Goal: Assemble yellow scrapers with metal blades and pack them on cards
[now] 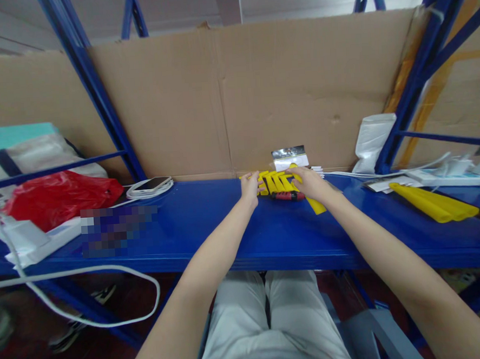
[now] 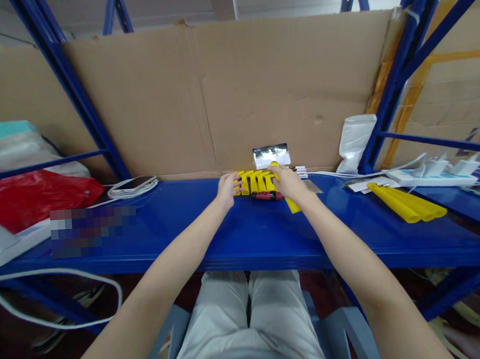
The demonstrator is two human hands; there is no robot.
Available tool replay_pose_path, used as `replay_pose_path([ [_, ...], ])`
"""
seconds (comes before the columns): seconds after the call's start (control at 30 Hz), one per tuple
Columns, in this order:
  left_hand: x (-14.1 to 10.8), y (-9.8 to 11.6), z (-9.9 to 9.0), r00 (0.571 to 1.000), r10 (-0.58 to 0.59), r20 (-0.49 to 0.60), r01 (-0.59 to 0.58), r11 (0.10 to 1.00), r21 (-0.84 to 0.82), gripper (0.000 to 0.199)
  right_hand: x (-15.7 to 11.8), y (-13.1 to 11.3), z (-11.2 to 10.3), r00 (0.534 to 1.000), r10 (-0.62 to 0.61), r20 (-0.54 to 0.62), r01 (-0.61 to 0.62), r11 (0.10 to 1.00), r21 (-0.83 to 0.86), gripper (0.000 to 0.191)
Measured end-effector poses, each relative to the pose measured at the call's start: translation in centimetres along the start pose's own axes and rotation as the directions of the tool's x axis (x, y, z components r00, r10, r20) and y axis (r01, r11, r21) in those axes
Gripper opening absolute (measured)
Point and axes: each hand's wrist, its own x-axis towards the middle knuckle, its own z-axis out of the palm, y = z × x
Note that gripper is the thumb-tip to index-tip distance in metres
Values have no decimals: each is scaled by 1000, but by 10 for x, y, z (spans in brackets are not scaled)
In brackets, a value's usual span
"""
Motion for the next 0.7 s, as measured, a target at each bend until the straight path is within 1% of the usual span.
replay_pose_path([
  [0.1,-1,0,0,1000,-12,-10,12,1000,10,26,1,11,-21,989,144,18,-141,984,-111,48],
  [0.17,-1,-1,1,1000,-13,-13,14,1000,14,29,0,20,-36,967,241,83,-220,954,-205,50],
  [0.23,-1,-2,1,1000,-11,-11,11,1000,23,30,-2,31,-51,938,306,162,-251,924,-289,50],
  [0.33,0,-3,1,1000,-10,-9,11,999,35,31,-11,50,-72,905,328,272,-219,906,-362,50],
  [0.4,0,-3,2,1000,-9,-5,9,999,39,31,-21,66,-85,859,391,331,-250,884,-394,49],
  [0.43,0,-4,2,1000,-6,-3,6,999,41,32,-27,75,-90,824,443,352,-288,864,-413,48],
  [0.47,0,-4,2,1000,-3,-2,3,999,43,32,-33,85,-96,787,504,354,-333,832,-445,49],
  [0.5,1,-5,3,1000,0,0,0,999,47,32,-39,95,-101,764,541,351,-363,811,-459,47],
  [0.53,1,-5,3,1000,3,1,-3,999,51,33,-45,106,-106,749,564,348,-385,798,-464,46],
  [0.57,1,-6,3,1000,5,3,-5,999,53,34,-52,117,-111,739,594,318,-422,776,-470,45],
  [0.6,2,-6,3,1000,4,4,-4,999,53,35,-58,128,-116,726,623,292,-465,757,-459,42],
  [0.7,3,-8,3,1000,1,0,-1,999,40,41,-76,161,-126,654,708,267,-597,699,-393,36],
])
